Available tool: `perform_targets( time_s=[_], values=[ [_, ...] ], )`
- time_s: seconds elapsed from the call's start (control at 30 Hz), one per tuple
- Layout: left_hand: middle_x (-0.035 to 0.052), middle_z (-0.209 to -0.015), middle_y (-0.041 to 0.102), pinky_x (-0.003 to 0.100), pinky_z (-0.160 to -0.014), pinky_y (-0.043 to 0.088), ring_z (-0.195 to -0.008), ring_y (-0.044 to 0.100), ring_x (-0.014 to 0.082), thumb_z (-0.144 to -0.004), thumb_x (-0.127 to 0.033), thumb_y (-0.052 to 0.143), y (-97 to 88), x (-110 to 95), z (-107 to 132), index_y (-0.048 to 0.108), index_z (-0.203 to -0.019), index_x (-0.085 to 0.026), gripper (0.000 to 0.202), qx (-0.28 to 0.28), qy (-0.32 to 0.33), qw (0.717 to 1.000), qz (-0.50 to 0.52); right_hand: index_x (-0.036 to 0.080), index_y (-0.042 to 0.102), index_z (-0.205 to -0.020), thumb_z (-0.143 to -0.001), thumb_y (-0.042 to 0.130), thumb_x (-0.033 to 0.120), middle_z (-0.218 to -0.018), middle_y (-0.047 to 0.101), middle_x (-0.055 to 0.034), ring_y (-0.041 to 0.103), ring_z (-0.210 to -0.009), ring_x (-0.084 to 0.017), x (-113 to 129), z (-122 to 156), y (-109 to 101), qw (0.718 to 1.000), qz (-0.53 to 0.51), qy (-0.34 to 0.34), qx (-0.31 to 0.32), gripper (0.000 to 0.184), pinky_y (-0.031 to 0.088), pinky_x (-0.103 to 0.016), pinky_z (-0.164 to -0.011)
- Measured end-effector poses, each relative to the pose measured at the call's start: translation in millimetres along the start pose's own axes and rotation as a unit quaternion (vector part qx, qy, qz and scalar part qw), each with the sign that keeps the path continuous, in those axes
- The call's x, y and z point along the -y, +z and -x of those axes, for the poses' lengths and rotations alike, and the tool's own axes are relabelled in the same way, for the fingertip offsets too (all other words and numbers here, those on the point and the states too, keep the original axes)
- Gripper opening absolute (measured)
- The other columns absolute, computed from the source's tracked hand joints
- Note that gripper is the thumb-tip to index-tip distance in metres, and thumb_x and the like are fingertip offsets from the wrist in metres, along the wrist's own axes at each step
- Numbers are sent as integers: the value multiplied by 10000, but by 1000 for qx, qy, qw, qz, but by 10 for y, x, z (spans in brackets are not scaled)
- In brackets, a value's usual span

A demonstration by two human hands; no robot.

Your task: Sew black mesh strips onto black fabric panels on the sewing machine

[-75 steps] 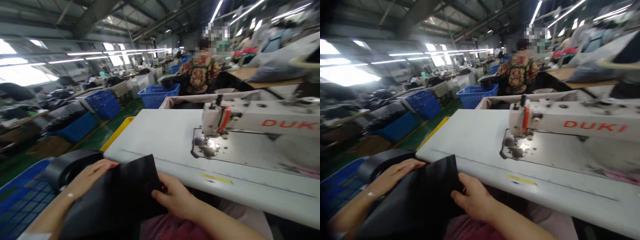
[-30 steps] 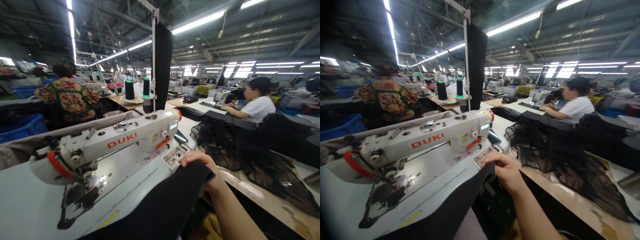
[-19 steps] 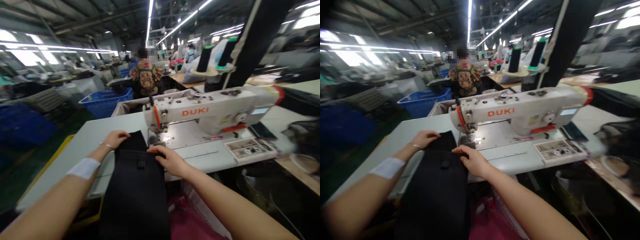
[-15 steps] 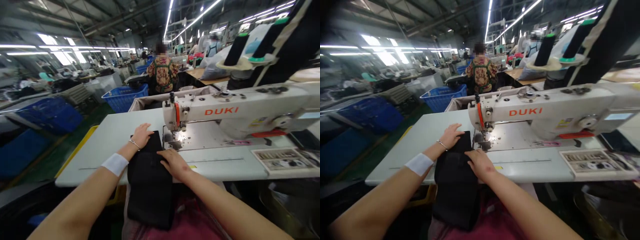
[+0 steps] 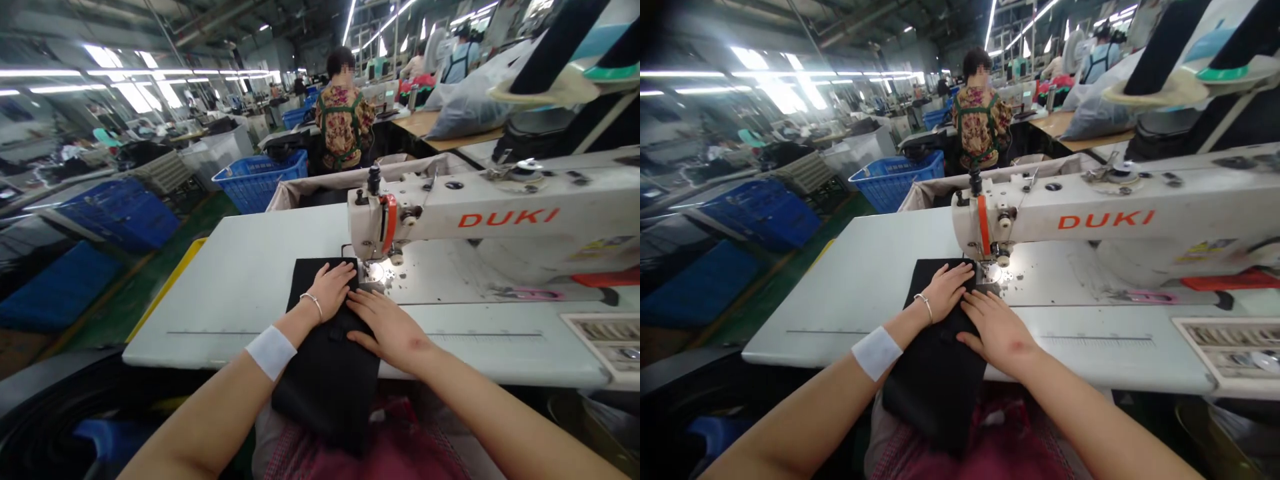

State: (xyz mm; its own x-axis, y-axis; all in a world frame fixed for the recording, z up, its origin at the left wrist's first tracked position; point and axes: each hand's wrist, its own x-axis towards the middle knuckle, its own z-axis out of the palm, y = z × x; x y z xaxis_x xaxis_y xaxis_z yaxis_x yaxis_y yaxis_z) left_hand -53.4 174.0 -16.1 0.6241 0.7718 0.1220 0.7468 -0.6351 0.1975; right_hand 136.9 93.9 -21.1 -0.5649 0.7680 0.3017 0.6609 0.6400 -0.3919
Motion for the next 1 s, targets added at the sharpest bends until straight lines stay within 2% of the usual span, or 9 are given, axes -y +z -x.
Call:
perform_targets(
  time_s=[0.1,0.2,0.33,0.5,0.73,0.87,0.93,1.0],
  values=[
    [69,-1501,371,449,-1204,155,-1427,257,174,-946,-204,372,69,-264,93,441,-1347,-183,407,-9,-7,1000,8,173,507,-1346,-924,512,441,-1365,546,-114,451,-1311,-263,19,186,-83,999,28,-3,24,499,326,-500,-1129],
    [83,-1494,380,476,-1205,141,-1430,249,192,-947,-201,370,111,-394,131,455,-1322,-163,387,-16,-15,1000,13,187,489,-1359,-944,481,394,-1412,507,-84,419,-1337,-243,33,311,-113,999,49,7,23,464,315,-486,-1140],
    [94,-1487,388,504,-1199,137,-1428,255,210,-952,-199,367,119,-367,26,463,-1309,-162,372,-19,-19,1000,12,181,499,-1346,-953,462,351,-1427,493,-74,405,-1346,-236,-9,287,-64,998,61,24,4,430,340,-467,-1126],
    [84,-1487,391,490,-1195,159,-1417,280,201,-955,-195,371,112,-323,-110,462,-1307,-167,365,-19,-6,1000,11,146,492,-1355,-952,448,304,-1439,474,-99,396,-1349,-247,-40,233,-20,996,73,52,-21,434,361,-443,-1113],
    [74,-1478,405,473,-1194,159,-1404,300,192,-947,-178,398,127,-344,-38,455,-1312,-177,370,-25,7,1000,16,191,547,-1296,-943,477,353,-1373,546,-60,440,-1308,-239,29,327,-96,998,48,23,-20,395,348,-456,-1119],
    [79,-1426,456,475,-1166,215,-1355,363,214,-955,-194,407,17,-449,127,496,-1259,-182,317,-32,8,999,16,173,559,-1277,-946,474,318,-1371,546,-75,455,-1295,-237,15,359,-83,998,43,28,-32,371,346,-460,-1119],
    [92,-1304,535,475,-1085,325,-1249,454,249,-954,-286,457,-31,-582,304,546,-1167,-187,252,-39,-3,999,13,168,595,-1221,-956,453,278,-1335,575,-74,486,-1262,-219,5,379,-77,998,24,37,-52,321,361,-439,-1110],
    [99,-1128,587,460,-949,418,-1087,524,277,-910,-417,545,-25,-737,512,574,-1045,-182,273,-52,-31,998,1,176,627,-1159,-963,438,253,-1289,607,-62,513,-1228,-203,-1,396,-78,996,-2,46,-75,283,377,-423,-1095]
  ],
)
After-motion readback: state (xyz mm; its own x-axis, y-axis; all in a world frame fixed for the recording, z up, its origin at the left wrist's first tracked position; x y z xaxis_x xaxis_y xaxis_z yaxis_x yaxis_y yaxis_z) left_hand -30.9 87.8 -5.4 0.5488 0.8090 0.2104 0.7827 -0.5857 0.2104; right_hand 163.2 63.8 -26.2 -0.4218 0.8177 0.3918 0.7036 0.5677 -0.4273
